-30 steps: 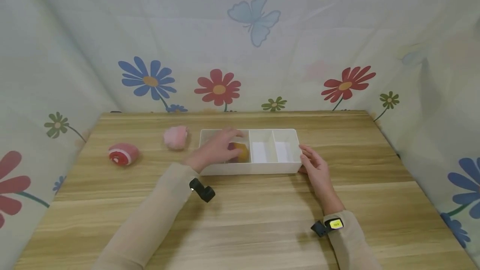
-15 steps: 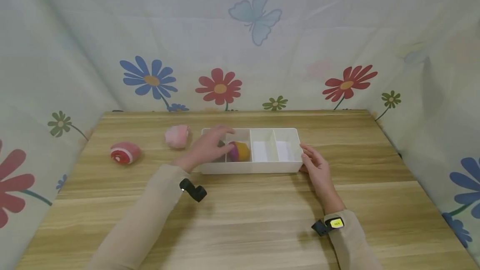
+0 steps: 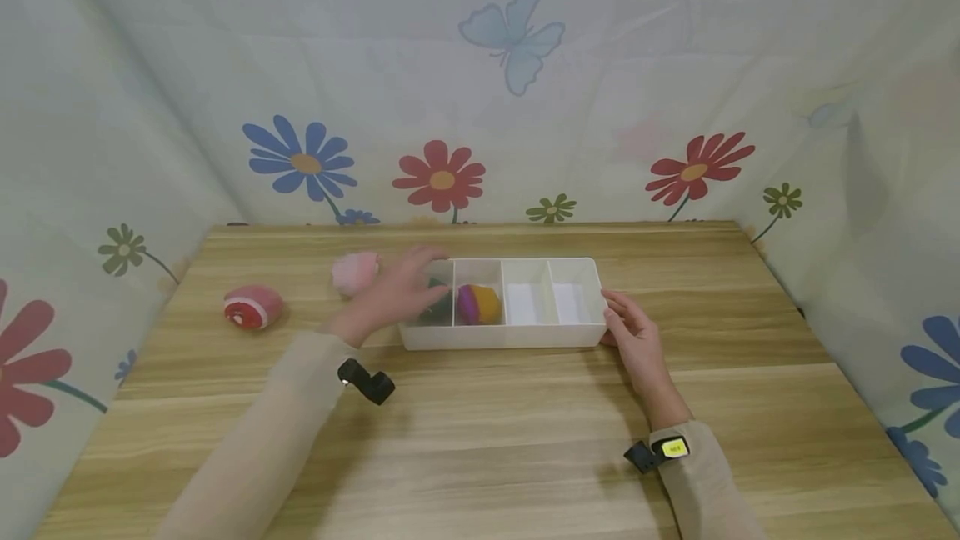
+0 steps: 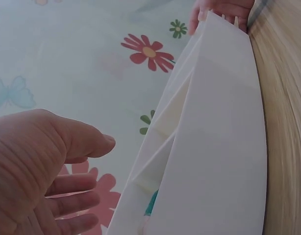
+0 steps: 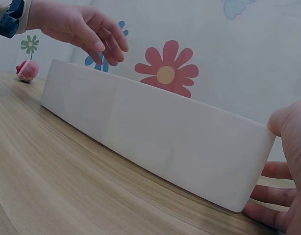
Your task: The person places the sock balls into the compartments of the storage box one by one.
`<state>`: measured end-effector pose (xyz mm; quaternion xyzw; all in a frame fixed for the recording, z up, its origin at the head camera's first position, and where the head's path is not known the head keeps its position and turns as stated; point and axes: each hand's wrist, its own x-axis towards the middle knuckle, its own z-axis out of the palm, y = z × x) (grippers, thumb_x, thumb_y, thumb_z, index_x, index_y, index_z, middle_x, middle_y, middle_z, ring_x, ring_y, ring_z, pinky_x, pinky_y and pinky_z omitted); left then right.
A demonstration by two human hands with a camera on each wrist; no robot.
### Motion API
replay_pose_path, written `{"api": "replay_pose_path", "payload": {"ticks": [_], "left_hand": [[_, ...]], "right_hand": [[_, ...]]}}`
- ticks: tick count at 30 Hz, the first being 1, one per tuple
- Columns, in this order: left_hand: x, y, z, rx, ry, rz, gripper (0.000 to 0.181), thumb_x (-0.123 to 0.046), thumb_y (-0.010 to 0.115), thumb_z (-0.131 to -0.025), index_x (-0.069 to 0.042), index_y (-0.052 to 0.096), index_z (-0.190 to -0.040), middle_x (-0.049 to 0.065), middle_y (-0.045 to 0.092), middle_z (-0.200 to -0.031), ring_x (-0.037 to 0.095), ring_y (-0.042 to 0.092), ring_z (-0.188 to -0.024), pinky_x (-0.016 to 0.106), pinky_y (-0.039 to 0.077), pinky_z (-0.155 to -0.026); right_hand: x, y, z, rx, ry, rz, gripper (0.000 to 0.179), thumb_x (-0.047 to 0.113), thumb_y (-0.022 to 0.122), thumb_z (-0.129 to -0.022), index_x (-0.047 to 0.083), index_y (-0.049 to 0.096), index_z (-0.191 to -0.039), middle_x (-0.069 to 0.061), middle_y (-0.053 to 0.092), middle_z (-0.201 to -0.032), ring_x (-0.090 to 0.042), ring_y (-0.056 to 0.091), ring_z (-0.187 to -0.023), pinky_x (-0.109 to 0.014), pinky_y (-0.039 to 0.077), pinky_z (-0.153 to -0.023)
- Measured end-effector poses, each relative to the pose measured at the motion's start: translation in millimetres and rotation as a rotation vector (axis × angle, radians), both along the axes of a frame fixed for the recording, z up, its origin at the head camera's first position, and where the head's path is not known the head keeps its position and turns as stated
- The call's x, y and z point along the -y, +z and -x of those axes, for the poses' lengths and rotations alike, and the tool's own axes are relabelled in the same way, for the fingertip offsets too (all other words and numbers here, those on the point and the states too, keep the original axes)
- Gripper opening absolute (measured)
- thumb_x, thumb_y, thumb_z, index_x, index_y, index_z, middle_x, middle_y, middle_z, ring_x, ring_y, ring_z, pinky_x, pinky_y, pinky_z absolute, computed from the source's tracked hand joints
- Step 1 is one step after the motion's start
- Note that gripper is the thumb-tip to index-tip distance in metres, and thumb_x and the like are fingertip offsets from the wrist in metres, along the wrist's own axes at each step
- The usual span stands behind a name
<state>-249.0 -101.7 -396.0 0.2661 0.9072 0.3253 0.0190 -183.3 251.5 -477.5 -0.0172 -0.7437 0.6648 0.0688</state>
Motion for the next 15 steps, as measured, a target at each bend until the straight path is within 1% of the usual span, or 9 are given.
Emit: {"api": "replay_pose_path", "payload": {"ticks": [2, 5, 8, 12, 15], "left_hand": [[4.2, -0.6, 0.1, 0.017, 0.011, -0.024, 0.048, -0.018, 0.066, -0.086, -0.008, 0.049, -0.13, 0.01, 0.049, -0.129, 0.03, 0.045, -0.119, 0.045, 0.039, -0.096], [11.5, -0.9, 0.1, 0.009, 0.006, -0.054, 0.048, -0.019, 0.066, -0.086, -0.01, 0.049, -0.13, 0.009, 0.048, -0.13, 0.028, 0.043, -0.121, 0.046, 0.037, -0.098], [19.6, -2.0, 0.1, -0.006, 0.01, -0.056, 0.048, -0.024, 0.064, -0.087, -0.012, 0.048, -0.131, 0.008, 0.047, -0.133, 0.026, 0.043, -0.122, 0.046, 0.037, -0.099], [29.7, -3.7, -0.9, -0.024, 0.036, -0.036, 0.05, -0.033, 0.061, -0.088, -0.012, 0.048, -0.132, 0.009, 0.046, -0.134, 0.026, 0.043, -0.122, 0.046, 0.037, -0.098], [36.5, -3.3, -1.3, -0.056, 0.055, -0.025, 0.051, -0.033, 0.063, -0.087, -0.009, 0.049, -0.131, 0.011, 0.048, -0.132, 0.028, 0.044, -0.121, 0.047, 0.036, -0.098]], "right_hand": [[0.2, 0.1, 0.1, -0.005, 0.002, 0.004, 0.042, 0.026, 0.052, -0.095, 0.006, 0.049, -0.132, -0.018, 0.05, -0.128, -0.016, 0.057, -0.096, -0.031, 0.053, -0.073], [0.5, 0.0, 0.2, -0.011, 0.001, 0.008, 0.042, 0.025, 0.052, -0.095, 0.005, 0.049, -0.132, -0.019, 0.05, -0.128, -0.016, 0.057, -0.095, -0.029, 0.053, -0.072], [0.5, -0.3, 0.1, -0.011, -0.001, 0.007, 0.042, 0.025, 0.052, -0.096, 0.004, 0.048, -0.132, -0.02, 0.05, -0.128, -0.014, 0.058, -0.093, -0.028, 0.052, -0.071], [0.4, -0.3, -0.5, 0.002, -0.006, -0.006, 0.042, 0.025, 0.051, -0.096, 0.005, 0.048, -0.133, -0.019, 0.049, -0.128, -0.013, 0.058, -0.092, -0.029, 0.052, -0.072], [0.4, 0.1, -0.6, 0.011, -0.01, -0.012, 0.042, 0.025, 0.051, -0.096, 0.005, 0.048, -0.133, -0.019, 0.049, -0.128, -0.015, 0.058, -0.093, -0.029, 0.052, -0.073]]}}
